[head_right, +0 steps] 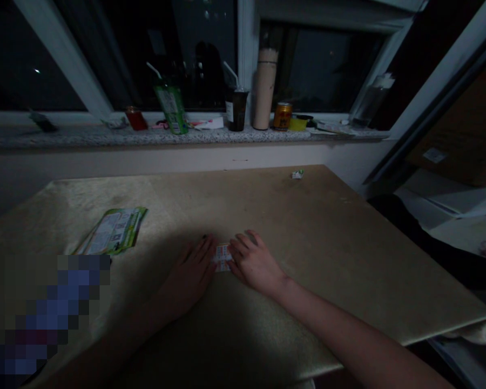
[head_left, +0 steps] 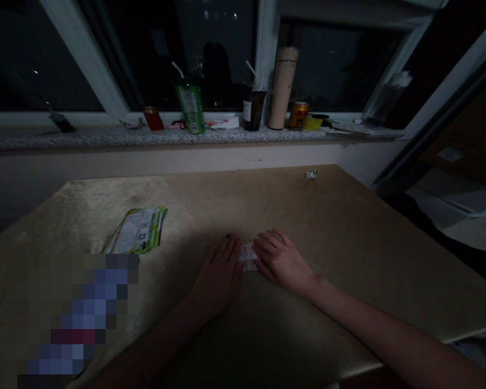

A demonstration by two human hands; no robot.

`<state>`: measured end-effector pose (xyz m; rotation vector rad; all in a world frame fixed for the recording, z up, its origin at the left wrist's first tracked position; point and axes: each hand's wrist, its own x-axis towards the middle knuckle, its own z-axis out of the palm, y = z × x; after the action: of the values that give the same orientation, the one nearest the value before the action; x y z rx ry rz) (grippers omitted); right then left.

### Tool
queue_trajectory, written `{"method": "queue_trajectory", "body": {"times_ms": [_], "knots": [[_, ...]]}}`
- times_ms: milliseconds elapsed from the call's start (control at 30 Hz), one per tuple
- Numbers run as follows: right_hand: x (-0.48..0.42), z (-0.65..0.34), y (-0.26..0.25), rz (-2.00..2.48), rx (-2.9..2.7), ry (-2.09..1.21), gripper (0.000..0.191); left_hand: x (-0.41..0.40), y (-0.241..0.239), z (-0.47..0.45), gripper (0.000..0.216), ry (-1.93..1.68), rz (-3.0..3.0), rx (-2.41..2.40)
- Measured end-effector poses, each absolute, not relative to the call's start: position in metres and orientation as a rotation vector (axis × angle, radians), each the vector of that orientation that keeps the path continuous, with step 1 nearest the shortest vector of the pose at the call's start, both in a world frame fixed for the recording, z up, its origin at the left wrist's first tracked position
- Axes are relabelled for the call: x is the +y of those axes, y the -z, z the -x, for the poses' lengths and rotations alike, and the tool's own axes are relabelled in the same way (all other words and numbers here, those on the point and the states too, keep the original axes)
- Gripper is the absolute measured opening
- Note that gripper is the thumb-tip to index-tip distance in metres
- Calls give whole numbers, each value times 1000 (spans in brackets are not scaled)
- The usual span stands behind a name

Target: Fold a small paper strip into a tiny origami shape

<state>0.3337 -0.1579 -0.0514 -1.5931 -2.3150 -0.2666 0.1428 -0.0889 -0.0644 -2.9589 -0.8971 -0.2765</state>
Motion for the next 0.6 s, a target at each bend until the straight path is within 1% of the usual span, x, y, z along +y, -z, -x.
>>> {"method": "queue_trajectory", "body": {"times_ms": [100, 267, 433, 500, 600], "knots": [[-161, -339, 52, 1611, -2305, 210, 33, -85, 66, -135, 49, 254, 2917, -947], [-166, -351, 53, 1647, -2261, -26, 37, -76, 65, -126, 51, 256, 2915, -980], [-165, -362, 56, 1676, -2213, -215, 41, -65, 57, -120, 51, 120, 3008, -975], [-164, -363, 55, 1690, -2189, -257, 41, -62, 56, -118, 51, 88, 3041, -953], [-160, -356, 52, 1737, -2122, -258, 40, -61, 58, -116, 52, 138, 3029, -921]]}}
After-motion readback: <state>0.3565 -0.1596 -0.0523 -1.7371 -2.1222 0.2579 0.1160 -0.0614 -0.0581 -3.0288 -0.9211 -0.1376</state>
